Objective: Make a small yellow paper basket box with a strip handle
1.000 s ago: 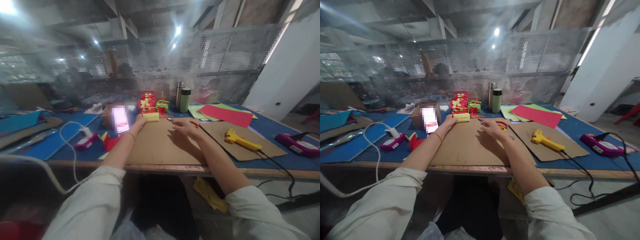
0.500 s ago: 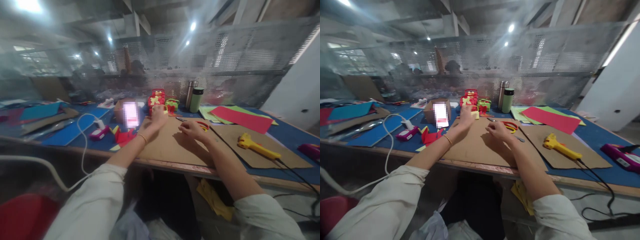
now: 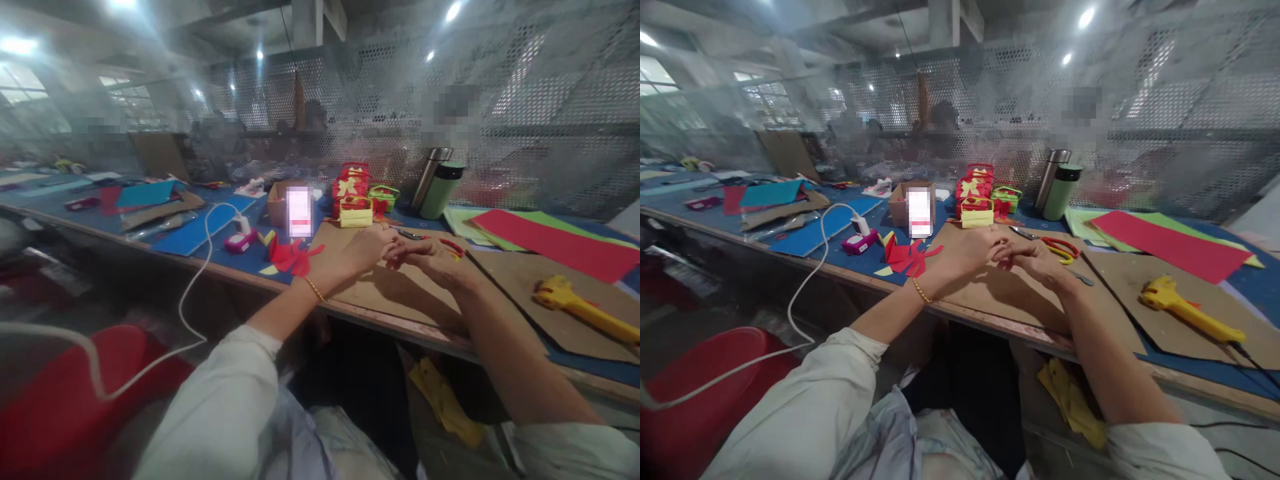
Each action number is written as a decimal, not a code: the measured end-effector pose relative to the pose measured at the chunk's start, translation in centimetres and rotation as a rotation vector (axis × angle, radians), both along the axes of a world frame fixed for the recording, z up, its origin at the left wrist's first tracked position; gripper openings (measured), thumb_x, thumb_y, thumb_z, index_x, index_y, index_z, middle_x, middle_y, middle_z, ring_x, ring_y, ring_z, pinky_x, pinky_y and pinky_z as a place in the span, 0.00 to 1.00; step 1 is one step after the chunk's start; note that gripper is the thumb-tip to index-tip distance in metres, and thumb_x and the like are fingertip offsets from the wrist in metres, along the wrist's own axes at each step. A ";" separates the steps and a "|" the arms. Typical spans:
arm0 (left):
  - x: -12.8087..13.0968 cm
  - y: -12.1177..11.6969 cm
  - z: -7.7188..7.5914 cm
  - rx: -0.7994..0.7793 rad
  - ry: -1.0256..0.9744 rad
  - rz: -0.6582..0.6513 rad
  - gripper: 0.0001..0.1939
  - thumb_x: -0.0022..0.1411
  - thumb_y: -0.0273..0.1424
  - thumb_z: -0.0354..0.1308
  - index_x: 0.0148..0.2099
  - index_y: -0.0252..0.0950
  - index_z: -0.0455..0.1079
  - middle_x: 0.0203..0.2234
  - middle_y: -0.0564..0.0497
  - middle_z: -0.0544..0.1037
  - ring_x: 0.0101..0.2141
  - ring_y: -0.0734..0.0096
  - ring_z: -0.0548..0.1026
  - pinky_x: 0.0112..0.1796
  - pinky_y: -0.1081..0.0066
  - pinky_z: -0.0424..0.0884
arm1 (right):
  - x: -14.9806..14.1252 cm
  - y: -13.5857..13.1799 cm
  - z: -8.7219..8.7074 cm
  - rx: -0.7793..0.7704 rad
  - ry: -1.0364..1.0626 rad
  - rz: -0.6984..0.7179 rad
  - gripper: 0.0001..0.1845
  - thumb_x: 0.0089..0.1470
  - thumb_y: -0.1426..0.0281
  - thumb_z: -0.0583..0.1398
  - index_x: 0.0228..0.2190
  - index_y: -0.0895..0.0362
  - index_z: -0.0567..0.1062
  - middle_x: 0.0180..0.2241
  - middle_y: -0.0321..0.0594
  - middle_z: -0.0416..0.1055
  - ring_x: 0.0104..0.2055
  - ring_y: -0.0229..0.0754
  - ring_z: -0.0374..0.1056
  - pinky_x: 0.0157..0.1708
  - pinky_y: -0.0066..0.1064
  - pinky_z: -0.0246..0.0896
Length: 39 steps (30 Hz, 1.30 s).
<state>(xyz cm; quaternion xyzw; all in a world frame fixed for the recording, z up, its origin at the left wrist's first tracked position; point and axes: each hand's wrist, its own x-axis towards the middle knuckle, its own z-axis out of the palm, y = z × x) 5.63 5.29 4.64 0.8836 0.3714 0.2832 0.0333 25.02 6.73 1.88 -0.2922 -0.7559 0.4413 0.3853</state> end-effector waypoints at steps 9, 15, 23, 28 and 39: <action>-5.7 -5.4 -2.8 0.195 0.178 0.336 0.13 0.76 0.26 0.45 0.44 0.34 0.72 0.35 0.44 0.79 0.38 0.62 0.77 0.44 0.63 0.71 | 3.1 -6.3 -1.4 0.249 -0.024 -0.248 0.11 0.55 0.65 0.62 0.35 0.50 0.86 0.32 0.41 0.82 0.31 0.43 0.75 0.32 0.34 0.72; -14.9 -7.2 -3.6 0.128 0.123 0.526 0.17 0.75 0.40 0.51 0.46 0.32 0.75 0.47 0.36 0.82 0.50 0.54 0.78 0.53 0.55 0.72 | 7.7 -10.2 -5.8 0.249 -0.099 -0.553 0.12 0.59 0.62 0.61 0.37 0.50 0.85 0.37 0.44 0.83 0.39 0.50 0.80 0.41 0.44 0.78; -15.5 -9.0 -7.2 -0.069 0.344 0.451 0.36 0.75 0.53 0.46 0.70 0.31 0.65 0.70 0.33 0.65 0.71 0.50 0.62 0.68 0.51 0.59 | 6.7 -10.3 -8.6 0.408 -0.141 -0.623 0.14 0.58 0.70 0.56 0.34 0.52 0.83 0.36 0.43 0.83 0.40 0.49 0.81 0.43 0.43 0.78; -13.0 -9.7 -7.6 0.004 0.424 0.415 0.38 0.75 0.53 0.45 0.71 0.28 0.64 0.70 0.32 0.64 0.72 0.48 0.60 0.70 0.49 0.56 | 6.4 -10.3 -8.1 0.471 -0.136 -0.643 0.16 0.56 0.73 0.54 0.33 0.52 0.82 0.35 0.42 0.83 0.39 0.46 0.80 0.40 0.38 0.76; -1.2 -10.3 -6.7 0.098 0.486 0.275 0.39 0.73 0.53 0.51 0.69 0.26 0.68 0.66 0.29 0.70 0.66 0.41 0.68 0.64 0.47 0.63 | 5.5 -10.1 -7.9 0.450 -0.054 -0.658 0.17 0.52 0.77 0.53 0.31 0.53 0.81 0.33 0.40 0.81 0.37 0.43 0.78 0.39 0.34 0.73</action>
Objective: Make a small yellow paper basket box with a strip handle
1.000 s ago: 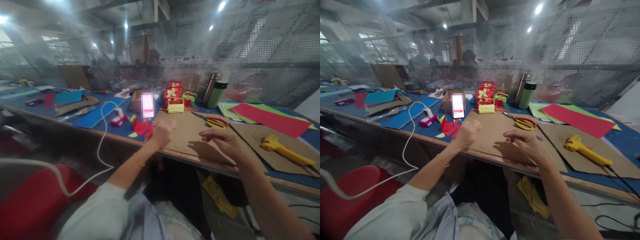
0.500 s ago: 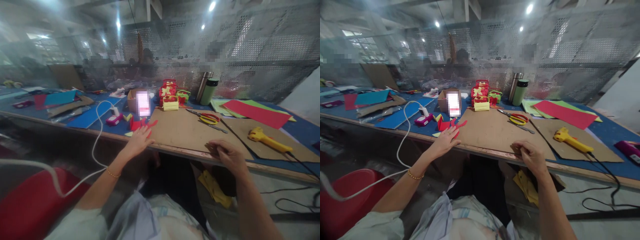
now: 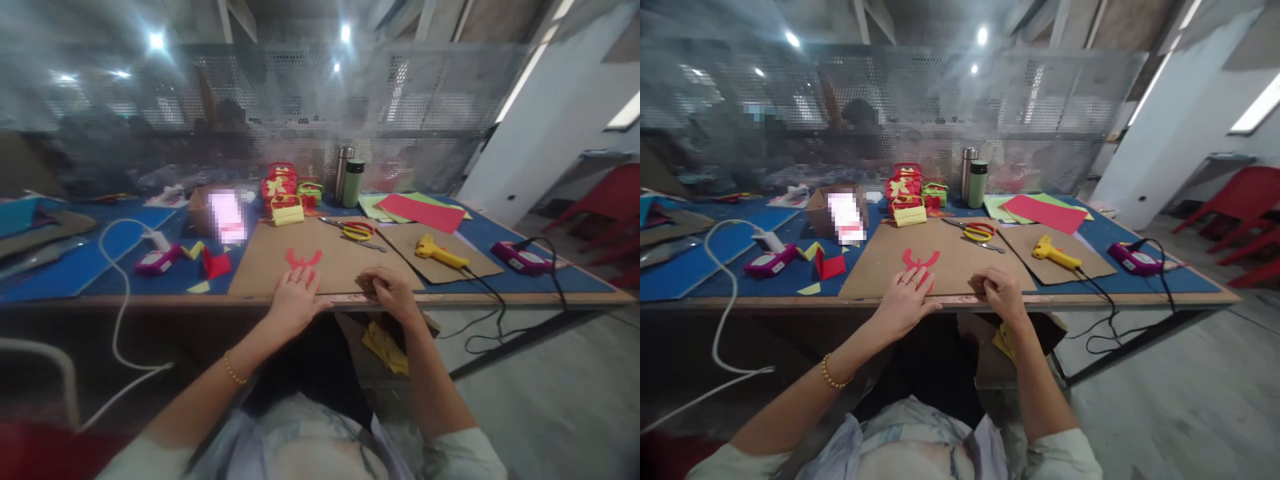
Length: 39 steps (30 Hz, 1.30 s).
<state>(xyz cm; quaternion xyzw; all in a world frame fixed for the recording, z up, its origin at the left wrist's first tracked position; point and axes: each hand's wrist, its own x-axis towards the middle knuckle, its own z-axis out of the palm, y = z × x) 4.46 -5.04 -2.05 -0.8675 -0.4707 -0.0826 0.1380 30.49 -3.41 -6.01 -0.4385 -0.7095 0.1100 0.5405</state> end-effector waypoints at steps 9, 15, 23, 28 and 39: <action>0.0 2.7 -0.1 0.049 -0.183 -0.125 0.29 0.75 0.47 0.50 0.64 0.32 0.74 0.61 0.32 0.76 0.61 0.42 0.73 0.62 0.44 0.64 | -0.2 -0.1 0.6 -0.020 -0.007 -0.013 0.19 0.55 0.78 0.53 0.38 0.53 0.82 0.39 0.43 0.81 0.40 0.44 0.77 0.43 0.37 0.74; -4.1 3.8 -0.7 -0.034 -0.181 -0.234 0.30 0.76 0.50 0.46 0.68 0.40 0.70 0.66 0.39 0.72 0.66 0.49 0.69 0.69 0.43 0.53 | 8.2 0.9 2.4 0.082 -0.212 -0.444 0.18 0.53 0.74 0.57 0.43 0.53 0.82 0.48 0.50 0.78 0.53 0.55 0.73 0.57 0.51 0.67; -3.5 3.1 0.5 -0.213 -0.155 -0.182 0.34 0.76 0.51 0.46 0.74 0.35 0.60 0.72 0.38 0.62 0.72 0.55 0.59 0.71 0.49 0.49 | 18.4 4.9 2.7 -0.289 -0.656 -0.554 0.06 0.49 0.72 0.58 0.30 0.55 0.75 0.36 0.52 0.78 0.38 0.51 0.71 0.39 0.40 0.62; -4.6 3.2 0.8 -0.150 -0.342 -0.177 0.30 0.75 0.46 0.51 0.69 0.33 0.67 0.68 0.35 0.69 0.68 0.52 0.66 0.65 0.51 0.61 | 18.3 4.8 2.6 -0.258 -0.658 -0.565 0.07 0.54 0.68 0.59 0.25 0.51 0.67 0.30 0.53 0.73 0.35 0.50 0.65 0.36 0.41 0.54; -4.7 2.8 0.5 -0.153 -0.423 -0.259 0.16 0.72 0.42 0.57 0.54 0.42 0.78 0.55 0.44 0.81 0.57 0.57 0.75 0.61 0.52 0.59 | 10.0 0.8 5.6 -0.264 -0.119 -0.260 0.22 0.61 0.48 0.57 0.36 0.53 0.77 0.31 0.43 0.75 0.33 0.46 0.69 0.35 0.38 0.64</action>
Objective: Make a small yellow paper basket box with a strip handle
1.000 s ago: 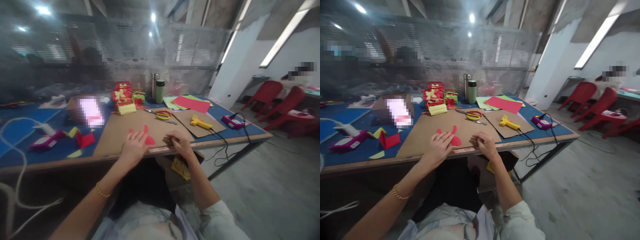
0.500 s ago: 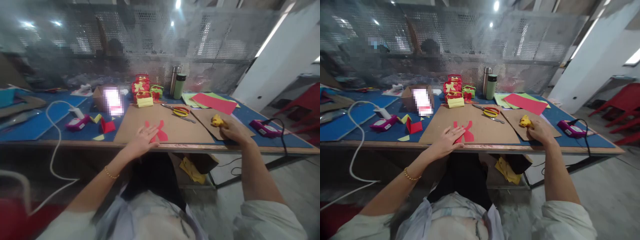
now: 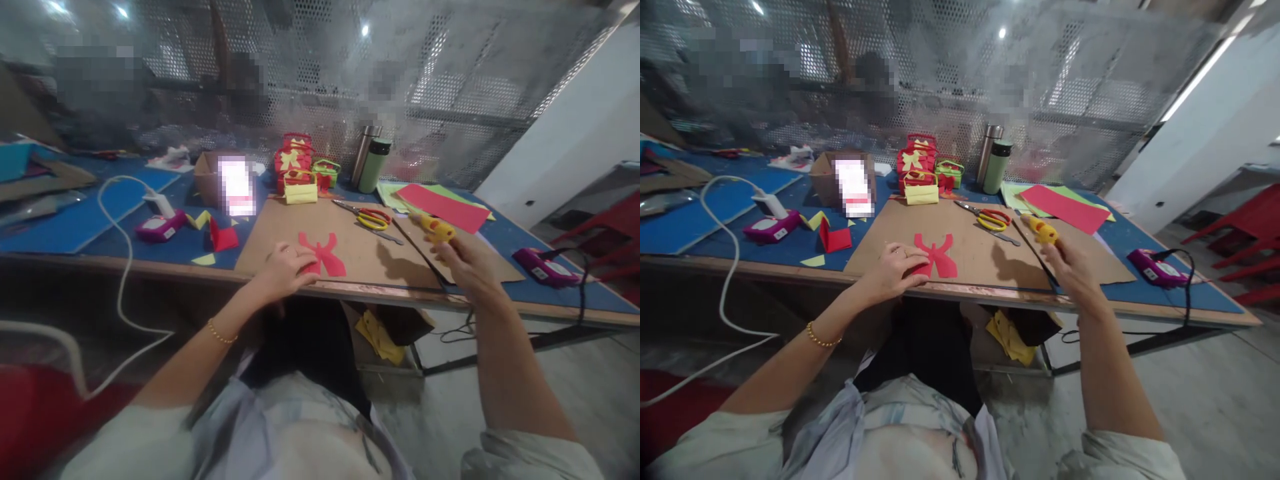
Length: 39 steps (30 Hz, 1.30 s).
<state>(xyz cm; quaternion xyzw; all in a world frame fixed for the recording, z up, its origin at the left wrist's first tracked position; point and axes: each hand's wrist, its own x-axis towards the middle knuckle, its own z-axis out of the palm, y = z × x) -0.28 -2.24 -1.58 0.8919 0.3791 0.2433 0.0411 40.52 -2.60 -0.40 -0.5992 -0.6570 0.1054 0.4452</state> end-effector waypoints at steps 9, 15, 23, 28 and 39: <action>0.1 -0.5 -0.6 0.081 0.000 0.051 0.17 0.72 0.43 0.58 0.53 0.40 0.80 0.51 0.43 0.81 0.51 0.55 0.77 0.57 0.50 0.61 | -8.7 -1.6 -0.3 -0.281 0.331 0.470 0.27 0.59 0.44 0.61 0.39 0.55 0.82 0.36 0.43 0.79 0.36 0.45 0.71 0.39 0.36 0.69; 0.2 -0.7 -0.8 0.096 -0.017 0.049 0.17 0.71 0.43 0.59 0.52 0.39 0.80 0.51 0.41 0.82 0.51 0.54 0.77 0.57 0.50 0.63 | -10.2 -1.9 0.8 -0.278 0.135 0.446 0.28 0.62 0.44 0.59 0.35 0.56 0.81 0.30 0.41 0.75 0.33 0.44 0.69 0.33 0.34 0.66; 0.4 -0.6 -1.1 0.118 -0.013 0.090 0.19 0.70 0.46 0.60 0.50 0.37 0.78 0.46 0.41 0.83 0.48 0.53 0.77 0.56 0.51 0.64 | -11.8 -1.7 2.1 -0.246 -0.038 0.449 0.27 0.64 0.46 0.56 0.42 0.55 0.81 0.34 0.41 0.77 0.37 0.47 0.72 0.37 0.34 0.67; 0.4 -0.6 -1.1 0.102 -0.027 0.068 0.16 0.71 0.45 0.59 0.49 0.39 0.78 0.46 0.43 0.83 0.50 0.54 0.77 0.57 0.51 0.63 | -12.0 -1.3 1.8 -0.246 -0.090 0.469 0.26 0.64 0.47 0.56 0.41 0.56 0.80 0.35 0.41 0.77 0.37 0.46 0.71 0.36 0.34 0.65; 0.4 -0.7 -1.0 0.113 -0.012 0.060 0.16 0.72 0.44 0.58 0.48 0.37 0.77 0.48 0.42 0.83 0.50 0.55 0.77 0.56 0.53 0.63 | -12.0 -1.1 1.6 -0.215 -0.151 0.467 0.27 0.66 0.47 0.53 0.39 0.56 0.80 0.36 0.42 0.78 0.38 0.47 0.71 0.39 0.35 0.66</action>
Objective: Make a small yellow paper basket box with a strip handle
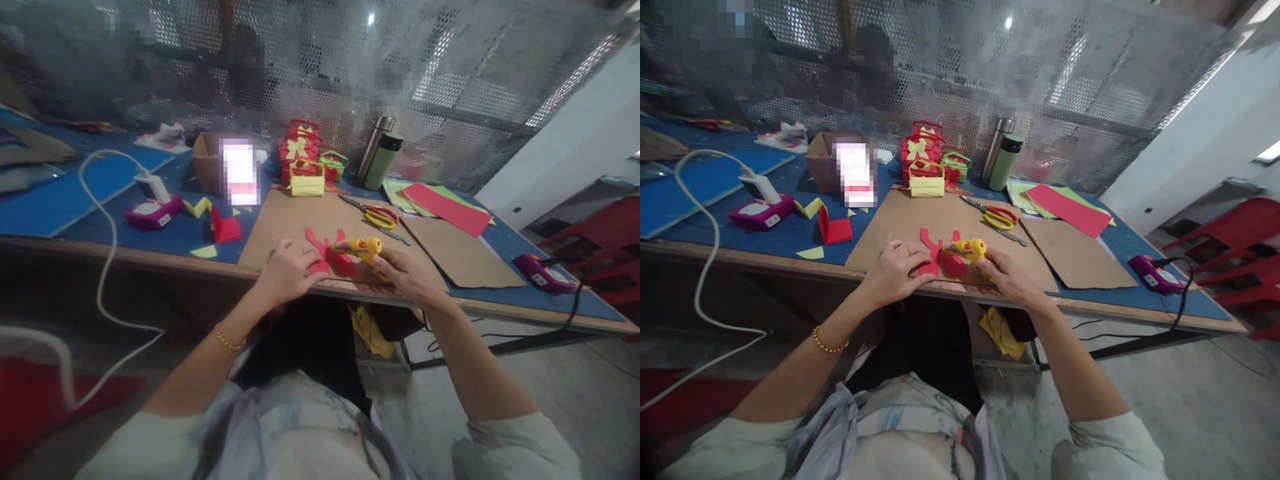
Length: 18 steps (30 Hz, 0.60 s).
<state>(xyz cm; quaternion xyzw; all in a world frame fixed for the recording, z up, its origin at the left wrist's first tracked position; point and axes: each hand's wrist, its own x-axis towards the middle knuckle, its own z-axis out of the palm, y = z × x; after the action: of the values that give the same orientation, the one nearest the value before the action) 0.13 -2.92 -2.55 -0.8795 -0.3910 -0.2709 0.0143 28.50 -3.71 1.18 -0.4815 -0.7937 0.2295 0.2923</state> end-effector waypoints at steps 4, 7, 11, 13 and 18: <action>0.0 0.0 -0.1 0.011 0.014 0.005 0.16 0.72 0.43 0.58 0.49 0.36 0.77 0.48 0.42 0.82 0.51 0.55 0.77 0.56 0.53 0.63 | 0.3 -0.2 0.1 -0.018 -0.047 -0.029 0.30 0.66 0.46 0.52 0.39 0.57 0.79 0.36 0.44 0.77 0.39 0.48 0.71 0.38 0.35 0.65; 0.0 0.0 -0.1 0.010 0.022 0.008 0.16 0.72 0.42 0.59 0.49 0.35 0.77 0.49 0.42 0.82 0.51 0.53 0.77 0.55 0.53 0.64 | 0.2 -0.1 0.1 -0.024 -0.058 -0.041 0.29 0.67 0.46 0.52 0.39 0.57 0.78 0.36 0.44 0.77 0.38 0.48 0.71 0.38 0.35 0.64; 0.0 -0.1 0.1 0.003 0.029 0.019 0.18 0.71 0.43 0.60 0.50 0.33 0.77 0.47 0.40 0.83 0.51 0.52 0.77 0.54 0.54 0.66 | -0.1 0.0 -0.5 0.024 -0.055 -0.010 0.27 0.68 0.49 0.51 0.41 0.57 0.78 0.38 0.46 0.77 0.40 0.50 0.71 0.40 0.37 0.65; 0.0 -0.2 0.2 0.005 0.021 0.018 0.17 0.71 0.42 0.61 0.50 0.33 0.77 0.47 0.40 0.83 0.51 0.52 0.77 0.54 0.54 0.66 | -0.2 0.0 -0.8 0.049 -0.065 -0.004 0.27 0.68 0.48 0.51 0.42 0.56 0.78 0.38 0.46 0.77 0.40 0.50 0.70 0.40 0.37 0.64; 0.1 -0.2 0.2 -0.001 0.009 0.014 0.17 0.71 0.42 0.61 0.50 0.33 0.77 0.47 0.40 0.83 0.52 0.53 0.77 0.54 0.54 0.66 | 0.2 -0.2 -1.1 0.079 -0.090 -0.003 0.29 0.69 0.47 0.50 0.43 0.57 0.78 0.37 0.45 0.76 0.38 0.48 0.68 0.38 0.36 0.63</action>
<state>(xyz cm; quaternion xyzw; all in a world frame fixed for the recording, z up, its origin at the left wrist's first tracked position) 0.27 -3.09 -2.37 -0.8779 -0.3972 -0.2668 0.0175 28.74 -3.89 0.07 -0.4807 -0.8138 0.1756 0.2754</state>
